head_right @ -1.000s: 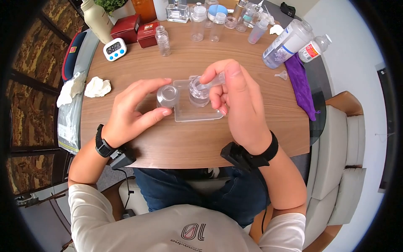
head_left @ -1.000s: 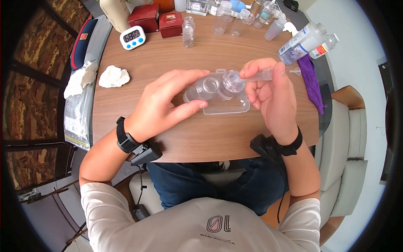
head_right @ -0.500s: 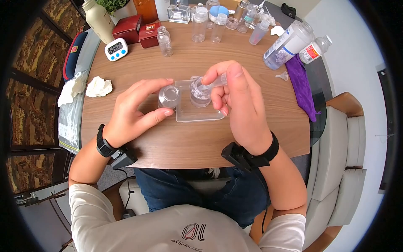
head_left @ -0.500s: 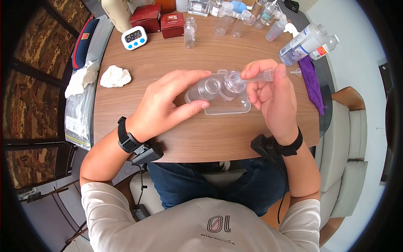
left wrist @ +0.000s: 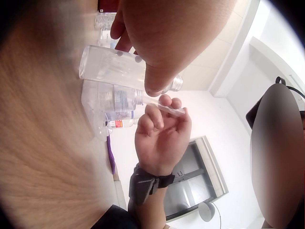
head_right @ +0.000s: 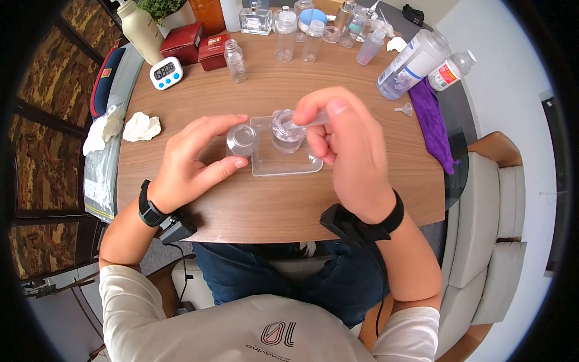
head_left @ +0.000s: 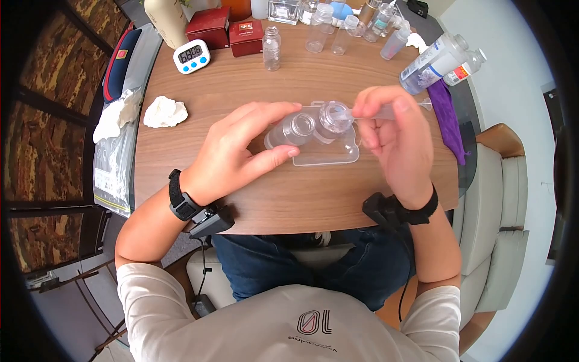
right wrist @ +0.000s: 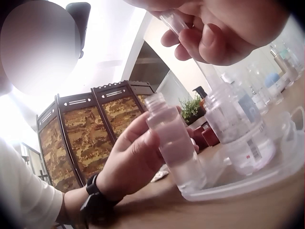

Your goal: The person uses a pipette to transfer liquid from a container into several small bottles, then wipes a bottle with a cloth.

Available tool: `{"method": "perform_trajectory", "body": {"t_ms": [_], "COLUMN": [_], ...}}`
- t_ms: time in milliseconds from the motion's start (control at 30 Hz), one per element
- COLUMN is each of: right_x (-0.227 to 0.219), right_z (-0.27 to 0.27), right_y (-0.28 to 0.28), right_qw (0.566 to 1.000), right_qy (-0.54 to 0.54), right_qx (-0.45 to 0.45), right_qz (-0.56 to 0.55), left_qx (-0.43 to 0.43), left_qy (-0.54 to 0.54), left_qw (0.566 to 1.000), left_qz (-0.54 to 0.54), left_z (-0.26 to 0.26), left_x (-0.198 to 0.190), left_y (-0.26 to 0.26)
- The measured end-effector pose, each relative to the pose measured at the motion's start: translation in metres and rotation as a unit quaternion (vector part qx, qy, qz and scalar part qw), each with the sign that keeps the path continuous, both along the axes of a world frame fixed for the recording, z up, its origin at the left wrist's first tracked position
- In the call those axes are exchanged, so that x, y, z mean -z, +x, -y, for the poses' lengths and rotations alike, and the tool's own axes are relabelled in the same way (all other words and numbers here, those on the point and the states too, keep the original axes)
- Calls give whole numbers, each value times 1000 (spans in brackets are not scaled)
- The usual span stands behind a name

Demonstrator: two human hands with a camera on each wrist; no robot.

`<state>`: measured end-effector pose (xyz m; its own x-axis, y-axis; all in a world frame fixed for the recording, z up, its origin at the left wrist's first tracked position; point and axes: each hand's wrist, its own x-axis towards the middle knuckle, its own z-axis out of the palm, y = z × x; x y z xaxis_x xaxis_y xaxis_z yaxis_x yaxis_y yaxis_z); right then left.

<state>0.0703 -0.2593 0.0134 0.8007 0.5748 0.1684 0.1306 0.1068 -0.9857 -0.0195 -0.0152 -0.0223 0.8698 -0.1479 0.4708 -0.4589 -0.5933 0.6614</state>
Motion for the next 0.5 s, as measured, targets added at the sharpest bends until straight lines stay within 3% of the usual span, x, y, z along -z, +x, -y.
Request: {"method": "perform_trajectory", "body": {"t_ms": [167,500], "right_x": [-17,-40], "right_z": [17,36], "right_y": [-4,-26], "right_qw": [990,966], "right_qy": [143,236], "right_qx": [-2,9], "right_qz": [8,102], "left_qx": [0,4], "left_qy": [9,-1], "left_qw": [1000,1000], "left_qz": [23,-1], "left_z": [-1,-1], "left_x": [1,0], "left_y": [1,0]}}
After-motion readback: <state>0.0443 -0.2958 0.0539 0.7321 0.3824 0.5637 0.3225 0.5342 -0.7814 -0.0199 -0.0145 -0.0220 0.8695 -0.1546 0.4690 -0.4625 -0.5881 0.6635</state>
